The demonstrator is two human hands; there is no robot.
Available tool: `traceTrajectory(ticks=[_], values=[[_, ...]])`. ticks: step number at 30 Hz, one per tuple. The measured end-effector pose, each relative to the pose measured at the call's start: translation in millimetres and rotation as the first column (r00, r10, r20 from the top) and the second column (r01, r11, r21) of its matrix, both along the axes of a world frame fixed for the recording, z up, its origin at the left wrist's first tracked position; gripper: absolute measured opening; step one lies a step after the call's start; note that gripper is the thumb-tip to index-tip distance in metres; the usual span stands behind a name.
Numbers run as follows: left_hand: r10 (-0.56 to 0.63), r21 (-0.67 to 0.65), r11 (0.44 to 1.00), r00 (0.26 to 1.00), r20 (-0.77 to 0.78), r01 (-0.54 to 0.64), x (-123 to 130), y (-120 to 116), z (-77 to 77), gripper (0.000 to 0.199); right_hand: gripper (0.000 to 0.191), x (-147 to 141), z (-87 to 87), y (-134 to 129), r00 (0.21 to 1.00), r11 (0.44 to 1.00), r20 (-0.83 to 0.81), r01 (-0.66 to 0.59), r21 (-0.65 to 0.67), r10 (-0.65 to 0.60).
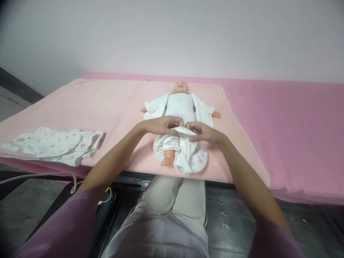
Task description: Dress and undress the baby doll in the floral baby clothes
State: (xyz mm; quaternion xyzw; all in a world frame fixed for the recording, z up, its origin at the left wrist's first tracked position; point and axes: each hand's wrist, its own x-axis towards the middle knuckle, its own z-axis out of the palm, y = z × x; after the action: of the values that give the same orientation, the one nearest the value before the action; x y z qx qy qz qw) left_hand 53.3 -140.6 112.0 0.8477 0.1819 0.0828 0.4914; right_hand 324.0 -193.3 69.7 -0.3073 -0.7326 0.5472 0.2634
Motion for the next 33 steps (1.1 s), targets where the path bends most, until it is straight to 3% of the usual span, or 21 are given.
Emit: traceTrajectory(ticks=[3, 5, 8, 11, 14, 18, 23, 25, 29, 33], values=[[-0.096, -0.302, 0.947, 0.993, 0.063, 0.11, 14.9, 17.9, -11.3, 0.038, 0.046, 5.1, -7.8, -2.7, 0.994, 0.993, -0.103, -0.052, -0.105, 0.041], [-0.104, -0.369, 0.921, 0.992, 0.075, 0.125, 14.4, 19.4, -19.5, 0.035, 0.048, 6.5, -11.4, -5.2, 0.981, 0.985, -0.189, -0.078, -0.156, 0.048], [-0.143, -0.373, 0.914, 0.987, 0.07, 0.159, 8.1, 16.3, -27.0, 0.032, 0.048, 5.4, -12.6, -8.7, 0.964, 0.964, -0.267, -0.077, -0.255, 0.006], [-0.179, -0.368, 0.907, 0.979, 0.099, 0.203, 4.5, 17.0, -30.6, 0.031, 0.037, 2.3, -7.8, -12.6, 0.981, 0.956, -0.191, -0.024, -0.293, -0.034], [-0.086, -0.36, 0.921, 0.98, 0.179, 0.147, 4.1, 21.4, -34.0, 0.026, 0.034, 0.0, -0.8, -15.3, 0.995, 0.958, -0.1, -0.031, -0.285, 0.002], [0.04, -0.375, 0.925, 0.969, 0.244, 0.056, 2.6, 21.2, -33.3, 0.025, 0.044, 0.8, 0.0, -15.4, 0.994, 0.955, -0.025, -0.113, -0.274, 0.11], [0.083, -0.428, 0.904, 0.975, 0.206, 0.013, -0.3, 16.7, -29.5, 0.033, 0.049, 2.1, -10.7, -14.6, 0.994, 0.977, -0.1, 0.02, -0.214, -0.042], [0.106, -0.46, 0.888, 0.972, 0.208, 0.002, -1.3, 18.5, -31.9, 0.037, 0.052, 2.4, -11.0, -14.5, 0.995, 0.977, -0.101, 0.004, -0.212, -0.026], [0.15, -0.457, 0.889, 0.964, 0.218, -0.035, -2.7, 23.9, -38.4, 0.038, 0.082, 2.1, -0.8, -16.1, 0.994, 0.969, 0.006, -0.106, -0.224, 0.11], [0.136, -0.363, 0.93, 0.975, 0.177, -0.064, -2.2, 23.4, -36.8, 0.036, 0.08, -1.8, 9.5, -20.0, 0.985, 0.976, 0.155, -0.038, -0.214, 0.072]])
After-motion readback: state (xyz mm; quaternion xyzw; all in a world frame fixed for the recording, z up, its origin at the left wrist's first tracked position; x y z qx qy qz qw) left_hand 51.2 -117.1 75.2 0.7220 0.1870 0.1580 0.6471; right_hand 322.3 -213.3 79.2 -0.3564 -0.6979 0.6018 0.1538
